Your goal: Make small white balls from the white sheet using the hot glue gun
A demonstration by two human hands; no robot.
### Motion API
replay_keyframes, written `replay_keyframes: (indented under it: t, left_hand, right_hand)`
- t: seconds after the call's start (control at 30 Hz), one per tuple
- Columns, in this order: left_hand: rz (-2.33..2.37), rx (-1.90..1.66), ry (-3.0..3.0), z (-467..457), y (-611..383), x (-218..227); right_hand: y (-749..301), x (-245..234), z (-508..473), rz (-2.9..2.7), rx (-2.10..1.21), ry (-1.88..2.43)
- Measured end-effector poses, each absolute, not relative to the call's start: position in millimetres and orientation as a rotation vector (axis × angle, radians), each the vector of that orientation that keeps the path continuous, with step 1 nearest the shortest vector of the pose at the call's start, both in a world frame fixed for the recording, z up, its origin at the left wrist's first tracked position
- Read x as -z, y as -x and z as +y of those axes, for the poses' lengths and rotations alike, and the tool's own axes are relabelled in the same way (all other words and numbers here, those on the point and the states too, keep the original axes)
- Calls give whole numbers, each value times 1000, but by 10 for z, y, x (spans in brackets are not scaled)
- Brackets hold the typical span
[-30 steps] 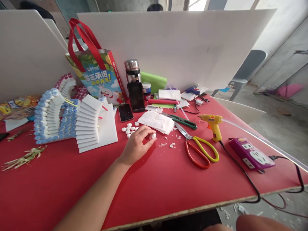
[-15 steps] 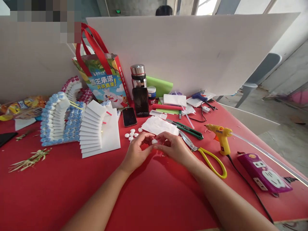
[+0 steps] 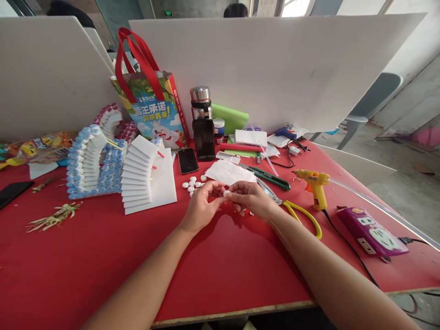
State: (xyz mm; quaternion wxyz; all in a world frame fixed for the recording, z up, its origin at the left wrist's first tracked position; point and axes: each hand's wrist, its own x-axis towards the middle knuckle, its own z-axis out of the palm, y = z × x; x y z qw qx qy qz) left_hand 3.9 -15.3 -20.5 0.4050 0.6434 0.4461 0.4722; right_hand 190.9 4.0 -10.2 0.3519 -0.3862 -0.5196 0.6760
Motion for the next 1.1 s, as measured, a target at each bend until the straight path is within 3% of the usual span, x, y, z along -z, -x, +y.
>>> replay_keyframes:
  t: [0.2,0.47,0.6,0.8,0.97,1.1]
  left_hand:
    - [1099,-1180,-1914,-148,-96,181]
    - [1096,-1220,-1879,-81,-105,188]
    - [1149,-1192,-1791,-111,-111,160]
    - [982,-1101,-1160,-125,-96,124]
    - [919,-980,-926,-139,-70,137]
    - [938,-975,-834,-165,-88,141]
  right_hand:
    - [-1926,129,47,-1156,-1810,979]
    - [-1986,98,97,-912,-1978,887]
    - [-1948,111,85,-1112,-1679,936]
    - [-1939,132,39,-1724,-1043,910]
    - [-1960,133,13,-1851,-1026,911]
    - [-1954,102,-34,-1977,-719,898]
